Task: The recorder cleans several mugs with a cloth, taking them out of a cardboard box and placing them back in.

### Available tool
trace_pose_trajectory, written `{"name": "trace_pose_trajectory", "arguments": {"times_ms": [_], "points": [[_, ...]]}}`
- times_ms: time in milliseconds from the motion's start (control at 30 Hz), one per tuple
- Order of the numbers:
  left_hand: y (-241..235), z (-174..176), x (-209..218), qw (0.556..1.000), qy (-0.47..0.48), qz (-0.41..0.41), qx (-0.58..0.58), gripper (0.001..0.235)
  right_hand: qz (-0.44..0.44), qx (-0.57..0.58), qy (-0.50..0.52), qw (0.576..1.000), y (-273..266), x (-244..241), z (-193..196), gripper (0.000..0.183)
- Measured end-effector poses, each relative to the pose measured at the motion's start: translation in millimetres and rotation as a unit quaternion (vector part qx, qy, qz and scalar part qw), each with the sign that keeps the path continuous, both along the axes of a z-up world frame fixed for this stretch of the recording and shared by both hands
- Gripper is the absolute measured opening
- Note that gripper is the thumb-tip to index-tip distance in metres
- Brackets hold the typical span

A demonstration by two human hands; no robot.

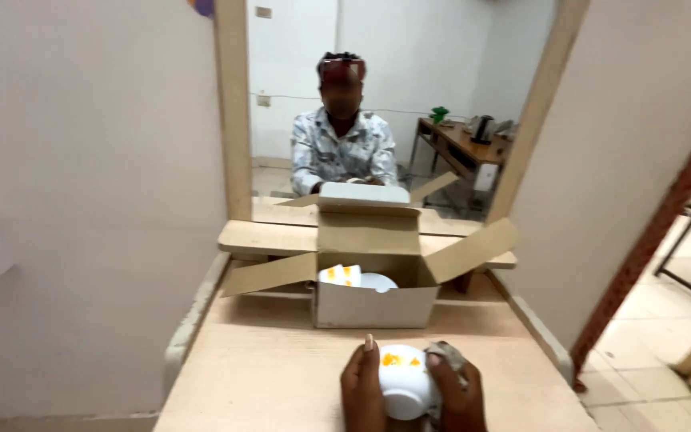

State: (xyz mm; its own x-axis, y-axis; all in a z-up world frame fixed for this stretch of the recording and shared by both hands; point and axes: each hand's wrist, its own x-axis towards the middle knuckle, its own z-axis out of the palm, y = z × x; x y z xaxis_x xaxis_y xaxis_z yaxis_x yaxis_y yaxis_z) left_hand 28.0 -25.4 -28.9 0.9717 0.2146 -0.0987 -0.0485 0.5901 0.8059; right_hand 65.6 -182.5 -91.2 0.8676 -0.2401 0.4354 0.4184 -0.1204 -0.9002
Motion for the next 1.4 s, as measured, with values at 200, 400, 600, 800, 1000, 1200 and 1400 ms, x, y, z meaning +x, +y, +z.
{"name": "trace_pose_trajectory", "arguments": {"times_ms": [200,400,600,800,1000,1200,1400], "points": [[-12,-27,11,0.999,0.008,0.034,-0.04,0.033,-0.097,-0.123,-0.087,0.984,-22,13,-35,0.032],[3,15,-26,0.937,-0.161,0.062,0.303,0.03,-0.032,-0.041,0.02,0.998,-10,-4,-2,0.029],[3,2,1,0.996,0.036,0.018,-0.081,0.025,0.078,0.055,0.05,0.994,-5,-3,9,0.03],[-5,-19,3,0.999,0.003,0.004,-0.052,0.026,-0.004,0.016,0.061,0.998,-4,-11,13,0.034],[-1,-2,-16,0.972,-0.134,-0.007,0.191,0.037,0.035,0.038,0.056,0.997,-1,-23,28,0.035],[-1,14,-20,0.965,0.039,-0.081,-0.245,0.049,0.041,0.165,0.092,0.981,16,-33,48,0.027],[-6,-1,-17,0.971,-0.071,-0.098,-0.204,0.055,0.016,-0.008,-0.015,1.0,25,-55,63,0.024]]}}
